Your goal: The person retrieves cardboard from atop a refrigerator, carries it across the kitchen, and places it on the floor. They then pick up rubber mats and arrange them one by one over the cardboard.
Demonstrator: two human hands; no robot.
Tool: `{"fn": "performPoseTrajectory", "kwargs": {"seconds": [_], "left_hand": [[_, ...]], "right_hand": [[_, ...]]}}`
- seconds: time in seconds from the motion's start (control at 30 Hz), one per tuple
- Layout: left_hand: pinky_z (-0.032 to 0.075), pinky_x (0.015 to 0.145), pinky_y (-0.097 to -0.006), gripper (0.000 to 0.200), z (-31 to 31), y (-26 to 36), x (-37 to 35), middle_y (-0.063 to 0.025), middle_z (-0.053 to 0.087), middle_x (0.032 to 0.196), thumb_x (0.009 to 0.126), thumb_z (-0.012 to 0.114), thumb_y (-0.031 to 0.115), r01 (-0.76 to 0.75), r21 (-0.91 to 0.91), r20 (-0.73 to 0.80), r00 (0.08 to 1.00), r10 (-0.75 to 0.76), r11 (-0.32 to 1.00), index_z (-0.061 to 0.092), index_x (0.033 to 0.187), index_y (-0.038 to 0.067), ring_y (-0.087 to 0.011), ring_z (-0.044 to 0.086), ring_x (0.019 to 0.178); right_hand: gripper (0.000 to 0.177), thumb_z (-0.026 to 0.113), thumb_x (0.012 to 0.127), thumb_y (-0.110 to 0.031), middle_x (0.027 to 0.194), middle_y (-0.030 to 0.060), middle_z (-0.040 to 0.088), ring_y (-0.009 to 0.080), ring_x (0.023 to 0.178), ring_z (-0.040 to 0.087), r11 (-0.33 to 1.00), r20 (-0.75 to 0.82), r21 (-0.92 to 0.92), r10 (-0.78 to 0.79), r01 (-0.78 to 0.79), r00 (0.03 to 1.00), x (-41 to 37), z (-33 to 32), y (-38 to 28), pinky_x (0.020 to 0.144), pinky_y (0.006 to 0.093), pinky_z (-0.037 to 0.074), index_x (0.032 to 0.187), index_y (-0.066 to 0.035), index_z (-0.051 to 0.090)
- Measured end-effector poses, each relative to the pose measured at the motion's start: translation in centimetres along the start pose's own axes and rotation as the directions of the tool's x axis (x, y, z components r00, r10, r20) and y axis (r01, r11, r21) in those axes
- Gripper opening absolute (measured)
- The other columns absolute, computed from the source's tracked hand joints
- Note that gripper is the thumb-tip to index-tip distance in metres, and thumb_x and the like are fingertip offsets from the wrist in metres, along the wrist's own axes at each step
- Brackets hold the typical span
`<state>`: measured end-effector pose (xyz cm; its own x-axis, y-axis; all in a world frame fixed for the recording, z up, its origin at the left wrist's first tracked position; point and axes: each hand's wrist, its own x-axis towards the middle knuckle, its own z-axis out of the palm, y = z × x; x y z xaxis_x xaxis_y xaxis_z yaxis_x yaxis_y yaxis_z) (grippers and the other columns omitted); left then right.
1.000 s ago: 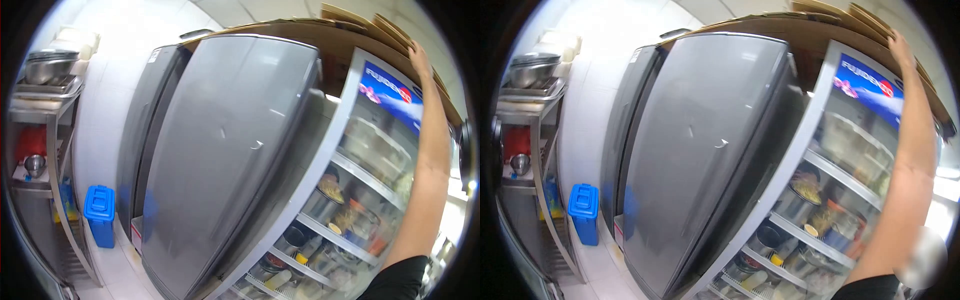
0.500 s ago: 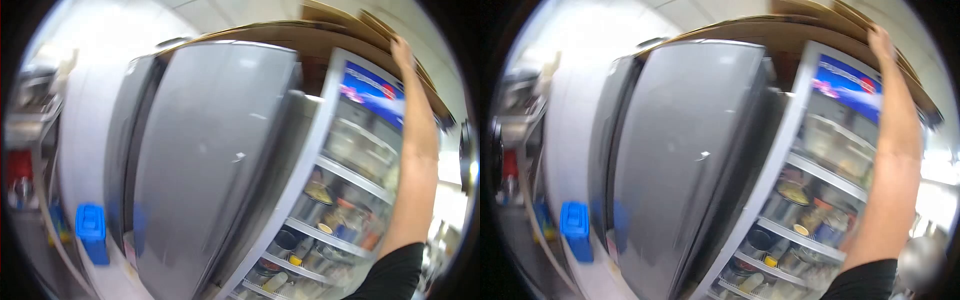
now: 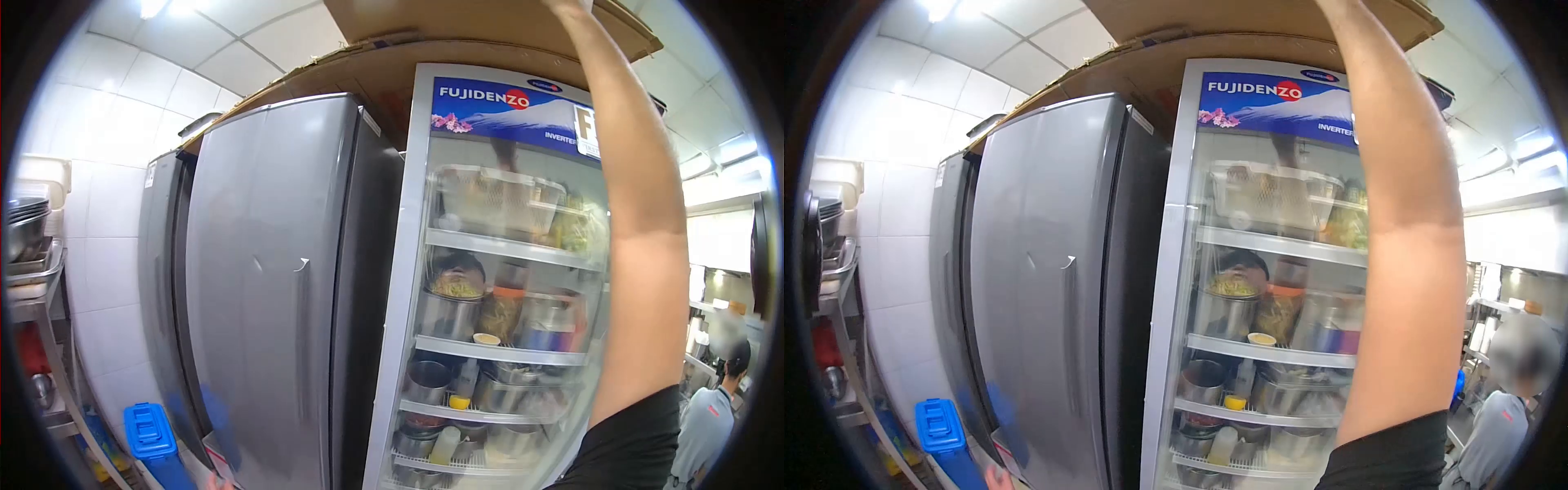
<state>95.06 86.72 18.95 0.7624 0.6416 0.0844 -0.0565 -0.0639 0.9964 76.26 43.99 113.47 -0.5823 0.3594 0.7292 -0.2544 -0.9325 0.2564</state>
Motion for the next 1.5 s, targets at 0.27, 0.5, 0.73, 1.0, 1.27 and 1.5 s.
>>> {"fn": "performPoseTrajectory", "kwargs": {"seconds": [0.27, 0.5, 0.73, 1.0, 1.27, 1.5], "left_hand": [[0.049, 0.101, -0.0383, 0.054, 6.2, 46.7, -9.5, -0.0122, 0.043, 0.150, 0.095, 0.063, 0.013, -0.771, -0.530, 0.058, 0.383, 0.922, 0.353, 0.046, 0.145, 0.005, -0.0265, 0.054, 0.126], [0.042, 0.111, -0.0500, 0.107, 15.1, 73.0, -16.0, -0.0301, 0.012, 0.161, 0.092, 0.057, 0.066, -0.088, -0.950, 0.279, 0.195, 0.940, 0.300, -0.002, 0.160, 0.008, -0.0406, 0.031, 0.145], [0.051, 0.104, -0.0524, 0.077, 17.9, 80.7, -17.6, -0.0268, 0.043, 0.139, 0.095, 0.064, 0.048, 0.320, -0.930, 0.243, 0.158, 0.957, 0.183, 0.032, 0.146, 0.002, -0.0404, 0.053, 0.124], [0.060, 0.094, -0.0503, 0.039, 17.0, 81.8, -17.5, -0.0206, 0.057, 0.116, 0.093, 0.061, 0.021, 0.519, -0.829, 0.316, 0.124, 0.941, 0.210, 0.047, 0.122, -0.002, -0.0353, 0.062, 0.107], [0.059, 0.096, -0.0512, 0.036, 18.9, 79.3, -15.8, -0.0200, 0.056, 0.123, 0.100, 0.048, 0.018, 0.559, -0.797, 0.359, 0.133, 0.924, 0.229, 0.044, 0.128, -0.004, -0.0313, 0.061, 0.114], [0.056, 0.099, -0.0548, 0.047, 19.6, 79.3, -16.6, -0.0173, 0.054, 0.129, 0.109, 0.032, 0.037, 0.503, -0.833, 0.342, 0.135, 0.930, 0.233, 0.040, 0.137, 0.000, -0.0326, 0.060, 0.116]], "right_hand": [[0.027, 0.063, 0.095, -0.031, 0.099, 0.0135, 0.072, 0.0346, 0.092, 0.070, 0.984, -0.054, 0.118, -0.129, 0.135, 0.990, -8.3, -6.3, -0.5, 0.081, 0.0420, 0.057, 0.102, -0.006, 0.067], [0.019, 0.066, 0.091, -0.030, 0.104, -0.0024, 0.070, 0.0246, 0.083, 0.071, 0.984, -0.151, 0.070, -0.150, 0.162, 0.977, -12.6, -7.4, 1.9, 0.067, 0.0355, 0.058, 0.106, -0.020, 0.070], [0.022, 0.065, 0.091, -0.029, 0.112, -0.0028, 0.068, 0.0268, 0.083, 0.071, 0.985, 0.096, 0.074, -0.160, 0.153, 0.982, -14.0, -9.9, 2.8, 0.071, 0.0381, 0.058, 0.110, -0.019, 0.068], [0.020, 0.063, 0.092, -0.023, 0.112, 0.0042, 0.068, 0.0311, 0.093, 0.069, 0.977, 0.242, 0.153, -0.185, 0.151, 0.952, -12.2, -11.6, 1.1, 0.079, 0.0434, 0.056, 0.109, -0.013, 0.069], [0.023, 0.069, 0.089, -0.025, 0.104, 0.0074, 0.068, 0.0298, 0.095, 0.066, 0.957, 0.465, 0.064, -0.280, 0.283, 0.840, -13.6, -14.5, -0.5, 0.079, 0.0423, 0.055, 0.106, -0.009, 0.069], [0.025, 0.070, 0.089, -0.030, 0.097, 0.0055, 0.069, 0.0280, 0.093, 0.066, 0.913, 0.346, -0.005, -0.381, 0.408, 0.857, -13.8, -13.6, 2.3, 0.083, 0.0395, 0.052, 0.102, -0.009, 0.069]]}}
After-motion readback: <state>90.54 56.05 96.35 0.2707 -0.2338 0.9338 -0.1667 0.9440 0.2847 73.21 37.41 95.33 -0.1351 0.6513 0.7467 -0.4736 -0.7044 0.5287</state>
